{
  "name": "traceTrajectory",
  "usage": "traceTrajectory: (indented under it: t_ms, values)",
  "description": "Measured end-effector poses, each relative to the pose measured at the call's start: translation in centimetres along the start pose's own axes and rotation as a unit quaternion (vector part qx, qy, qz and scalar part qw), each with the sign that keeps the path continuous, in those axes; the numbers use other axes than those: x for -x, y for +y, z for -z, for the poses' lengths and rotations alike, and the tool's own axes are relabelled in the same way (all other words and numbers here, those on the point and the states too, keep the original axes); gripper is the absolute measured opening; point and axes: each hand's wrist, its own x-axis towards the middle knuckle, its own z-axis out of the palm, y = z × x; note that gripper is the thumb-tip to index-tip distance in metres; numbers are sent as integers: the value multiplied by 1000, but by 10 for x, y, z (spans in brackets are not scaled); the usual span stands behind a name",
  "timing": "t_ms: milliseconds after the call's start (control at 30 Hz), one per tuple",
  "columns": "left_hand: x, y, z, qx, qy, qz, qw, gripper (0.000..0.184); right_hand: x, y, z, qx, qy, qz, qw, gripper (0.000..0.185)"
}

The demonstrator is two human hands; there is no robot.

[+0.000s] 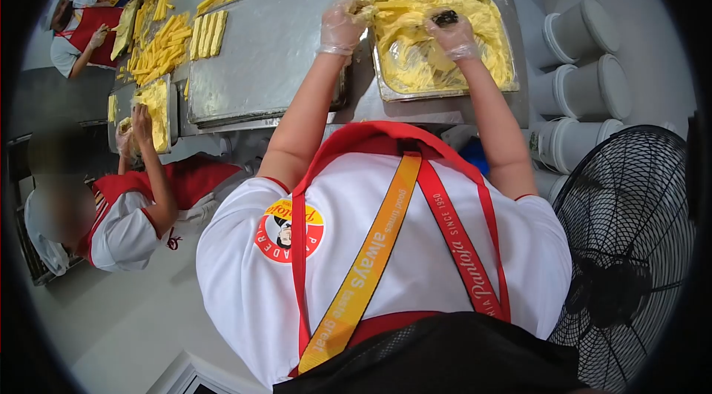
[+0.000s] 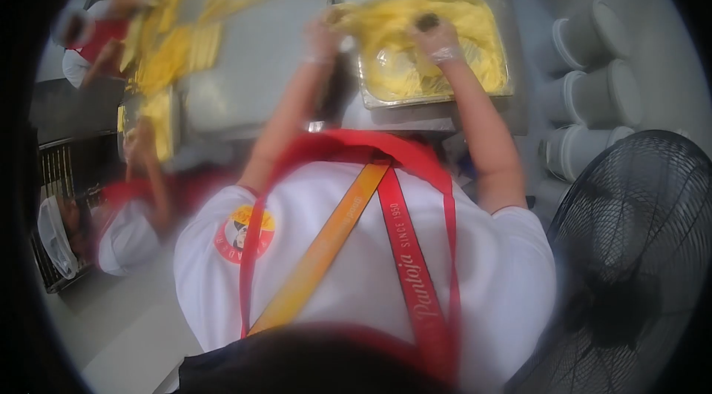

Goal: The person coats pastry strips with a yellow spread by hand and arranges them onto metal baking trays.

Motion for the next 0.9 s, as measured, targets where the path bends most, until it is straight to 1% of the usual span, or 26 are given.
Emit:
traceTrajectory:
  t_ms: [67,100,167,200,233,267,300,333,400,433,533,567,600,633,667,700,733,767,800,833,900]
  values:
    - [0,11,6,21,18,19,999,19,4,2,6,71,72,83,991,28]
    - [3,13,7,-16,24,-7,1000,20,14,-11,2,138,78,138,978,28]
    - [7,15,8,-91,34,-60,993,20,27,-32,0,162,-51,207,964,23]
    - [10,12,4,-80,12,-73,994,21,30,-35,0,172,-115,239,949,21]
    - [14,16,1,-68,-10,-86,994,21,25,-19,-3,66,-151,141,976,20]
    - [18,22,-4,-43,-36,-12,998,23,10,-5,5,100,-99,43,989,21]
    - [21,39,-5,-22,-59,63,996,25,-5,-1,15,133,-46,-55,989,22]
    - [26,44,-9,-12,-48,51,997,27,-12,-1,26,165,7,-152,975,23]
    - [32,47,-18,8,-25,27,999,30,-17,-5,55,265,105,-75,956,35]
    - [34,39,-24,56,-42,40,997,34,-18,-7,61,312,152,-36,937,42]
    - [39,31,-32,-10,-28,-29,999,40,0,-12,61,142,124,30,982,36]
    - [40,26,-36,-33,-26,-40,998,42,9,-20,58,10,101,38,994,28]
    - [41,21,-40,-56,-27,-50,997,44,12,-17,53,-87,85,15,992,26]
    - [42,17,-45,-79,-26,-62,995,46,14,-9,49,-185,69,-5,980,24]
    - [43,13,-48,-74,-23,-71,995,47,14,-5,47,-279,53,-24,958,22]
    - [43,13,-50,-68,-21,-80,994,48,13,-2,50,-119,91,-46,988,27]
    - [44,13,-52,-61,-18,-90,994,49,8,3,54,-13,107,-60,992,27]
    - [45,13,-54,-54,-15,-100,993,49,2,8,59,92,122,-74,985,28]
    - [46,14,-55,-47,-11,-109,993,48,0,5,62,197,134,-87,967,29]
    - [46,14,-56,-41,-6,-119,992,47,1,3,65,185,150,-62,969,45]
    - [46,16,-57,-52,-10,-110,992,46,16,-15,65,103,132,-15,986,46]
